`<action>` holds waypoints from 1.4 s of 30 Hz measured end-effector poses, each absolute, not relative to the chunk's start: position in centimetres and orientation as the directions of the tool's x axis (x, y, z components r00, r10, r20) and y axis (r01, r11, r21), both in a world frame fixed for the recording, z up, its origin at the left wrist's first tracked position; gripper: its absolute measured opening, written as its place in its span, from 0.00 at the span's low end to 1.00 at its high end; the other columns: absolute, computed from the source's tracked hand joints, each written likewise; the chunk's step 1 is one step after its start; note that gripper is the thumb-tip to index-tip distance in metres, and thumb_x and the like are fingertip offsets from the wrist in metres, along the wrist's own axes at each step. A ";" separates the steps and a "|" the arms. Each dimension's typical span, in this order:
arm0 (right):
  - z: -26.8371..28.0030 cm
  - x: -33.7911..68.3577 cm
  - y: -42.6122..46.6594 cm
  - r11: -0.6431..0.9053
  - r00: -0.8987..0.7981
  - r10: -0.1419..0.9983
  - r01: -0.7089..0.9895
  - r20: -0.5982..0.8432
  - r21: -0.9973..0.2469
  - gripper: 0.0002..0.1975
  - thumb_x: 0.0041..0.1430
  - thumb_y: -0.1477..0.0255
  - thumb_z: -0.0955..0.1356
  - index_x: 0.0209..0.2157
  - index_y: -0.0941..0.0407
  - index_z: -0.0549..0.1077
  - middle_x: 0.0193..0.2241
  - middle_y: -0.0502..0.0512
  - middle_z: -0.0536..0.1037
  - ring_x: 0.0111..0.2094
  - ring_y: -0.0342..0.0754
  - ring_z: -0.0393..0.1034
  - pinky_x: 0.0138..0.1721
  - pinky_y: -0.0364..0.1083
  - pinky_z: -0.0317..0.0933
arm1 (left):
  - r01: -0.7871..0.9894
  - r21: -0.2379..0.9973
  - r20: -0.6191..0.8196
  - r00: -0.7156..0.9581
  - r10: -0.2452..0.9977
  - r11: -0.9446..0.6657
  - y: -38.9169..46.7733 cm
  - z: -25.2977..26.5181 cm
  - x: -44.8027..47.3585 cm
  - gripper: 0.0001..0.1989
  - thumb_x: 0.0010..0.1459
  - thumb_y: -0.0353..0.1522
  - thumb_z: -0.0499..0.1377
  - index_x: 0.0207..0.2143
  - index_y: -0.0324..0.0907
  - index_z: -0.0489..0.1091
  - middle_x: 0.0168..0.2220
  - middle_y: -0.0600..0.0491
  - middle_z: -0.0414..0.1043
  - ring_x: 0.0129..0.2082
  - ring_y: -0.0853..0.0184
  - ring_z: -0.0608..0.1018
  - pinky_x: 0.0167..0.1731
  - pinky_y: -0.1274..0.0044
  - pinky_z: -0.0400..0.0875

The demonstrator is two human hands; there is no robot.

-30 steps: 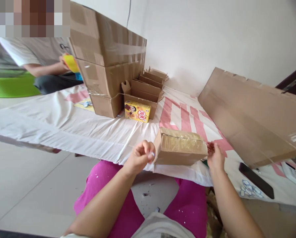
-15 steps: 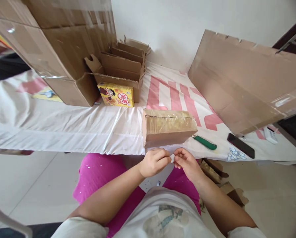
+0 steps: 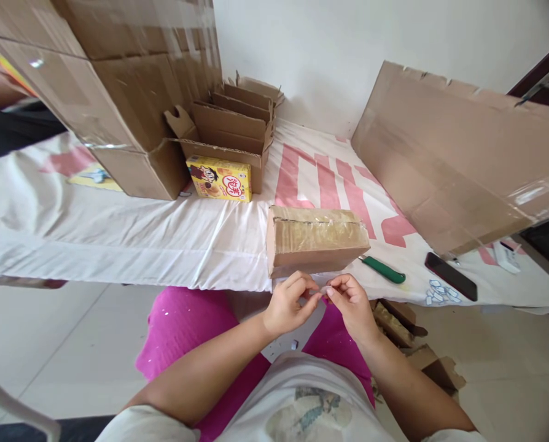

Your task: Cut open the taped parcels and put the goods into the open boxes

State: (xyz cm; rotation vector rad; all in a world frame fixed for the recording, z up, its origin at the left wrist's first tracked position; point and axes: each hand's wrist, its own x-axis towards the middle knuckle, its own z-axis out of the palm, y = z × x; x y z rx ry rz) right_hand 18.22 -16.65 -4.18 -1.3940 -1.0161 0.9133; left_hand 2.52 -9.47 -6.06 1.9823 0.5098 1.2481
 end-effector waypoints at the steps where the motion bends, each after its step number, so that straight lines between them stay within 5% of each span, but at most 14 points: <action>1: -4.1 18.1 -16.6 0.005 0.331 0.943 0.069 0.028 -0.998 0.12 0.53 0.62 0.72 0.34 0.53 0.69 0.29 0.48 0.73 0.30 0.43 0.69 0.34 0.43 0.64 | -0.039 0.773 0.576 0.463 0.674 -0.633 -9.4 -6.0 2.6 0.05 0.56 0.31 0.59 0.36 0.41 0.70 0.33 0.50 0.70 0.26 0.72 0.71 0.26 0.79 0.68; 6: -3.9 18.1 -16.7 -0.001 0.278 0.960 0.106 0.028 -0.994 0.11 0.52 0.64 0.72 0.36 0.53 0.72 0.30 0.50 0.74 0.30 0.43 0.68 0.34 0.44 0.64 | -0.033 0.859 0.448 0.532 0.718 -0.512 -9.2 -5.6 2.8 0.05 0.57 0.32 0.59 0.29 0.41 0.70 0.26 0.53 0.69 0.23 0.72 0.70 0.24 0.80 0.65; 12: -3.5 20.8 -17.2 0.006 0.208 0.977 0.238 0.057 -0.971 0.07 0.52 0.65 0.71 0.29 0.53 0.72 0.26 0.49 0.75 0.28 0.44 0.69 0.32 0.45 0.64 | -0.033 0.816 0.495 0.554 0.669 -0.577 -9.0 -5.5 2.8 0.05 0.57 0.31 0.58 0.28 0.41 0.69 0.25 0.54 0.69 0.24 0.72 0.71 0.25 0.81 0.65; 16: -3.3 28.2 -18.1 -0.036 0.472 0.807 0.640 0.355 -0.768 0.09 0.51 0.62 0.68 0.28 0.53 0.72 0.31 0.52 0.75 0.33 0.46 0.70 0.35 0.46 0.65 | -0.038 0.769 0.567 0.500 0.654 -0.638 -8.5 -5.3 2.4 0.05 0.58 0.30 0.57 0.29 0.41 0.68 0.26 0.55 0.69 0.24 0.72 0.71 0.25 0.81 0.67; 21: -3.7 39.3 -21.3 -0.289 0.658 0.608 0.705 0.444 -0.648 0.12 0.49 0.61 0.65 0.28 0.55 0.72 0.31 0.56 0.74 0.31 0.48 0.67 0.38 0.50 0.63 | -0.051 0.603 0.676 0.564 0.475 -0.796 -8.6 -5.2 2.1 0.03 0.60 0.27 0.56 0.33 0.41 0.68 0.30 0.53 0.70 0.32 0.70 0.75 0.31 0.80 0.70; 25: -5.0 43.5 -23.6 -0.460 0.714 0.580 0.685 0.393 -0.565 0.10 0.47 0.64 0.65 0.26 0.56 0.72 0.28 0.56 0.75 0.28 0.48 0.66 0.37 0.51 0.63 | -0.056 0.481 0.681 0.652 0.333 -0.875 -8.9 -5.8 2.5 0.03 0.60 0.26 0.56 0.34 0.41 0.68 0.31 0.53 0.70 0.30 0.71 0.74 0.31 0.80 0.70; 32: -5.5 44.8 -24.3 -0.549 0.662 0.724 0.722 0.192 -0.421 0.08 0.45 0.70 0.64 0.26 0.54 0.76 0.30 0.53 0.78 0.29 0.47 0.70 0.36 0.47 0.65 | -0.053 0.430 0.700 0.650 0.296 -0.901 -9.1 -5.7 2.8 0.03 0.60 0.26 0.56 0.34 0.41 0.66 0.31 0.52 0.70 0.29 0.71 0.74 0.30 0.80 0.70; 38: -3.5 41.5 -22.3 -0.437 0.513 0.809 0.851 0.286 -0.291 0.11 0.51 0.65 0.65 0.29 0.55 0.77 0.36 0.59 0.76 0.41 0.56 0.67 0.50 0.56 0.60 | 0.042 0.165 0.930 0.325 0.170 -0.985 -9.3 -4.7 1.2 0.10 0.53 0.23 0.60 0.39 0.40 0.68 0.35 0.50 0.68 0.36 0.65 0.72 0.36 0.73 0.71; 42: -3.7 36.8 -19.1 -0.181 0.249 0.873 0.964 0.419 -0.196 0.17 0.60 0.62 0.61 0.41 0.57 0.75 0.43 0.61 0.74 0.47 0.55 0.65 0.53 0.54 0.59 | 0.348 0.305 0.947 -0.016 0.320 -0.886 -7.1 -4.8 -0.2 0.19 0.49 0.25 0.64 0.44 0.45 0.67 0.46 0.47 0.61 0.50 0.57 0.68 0.47 0.64 0.68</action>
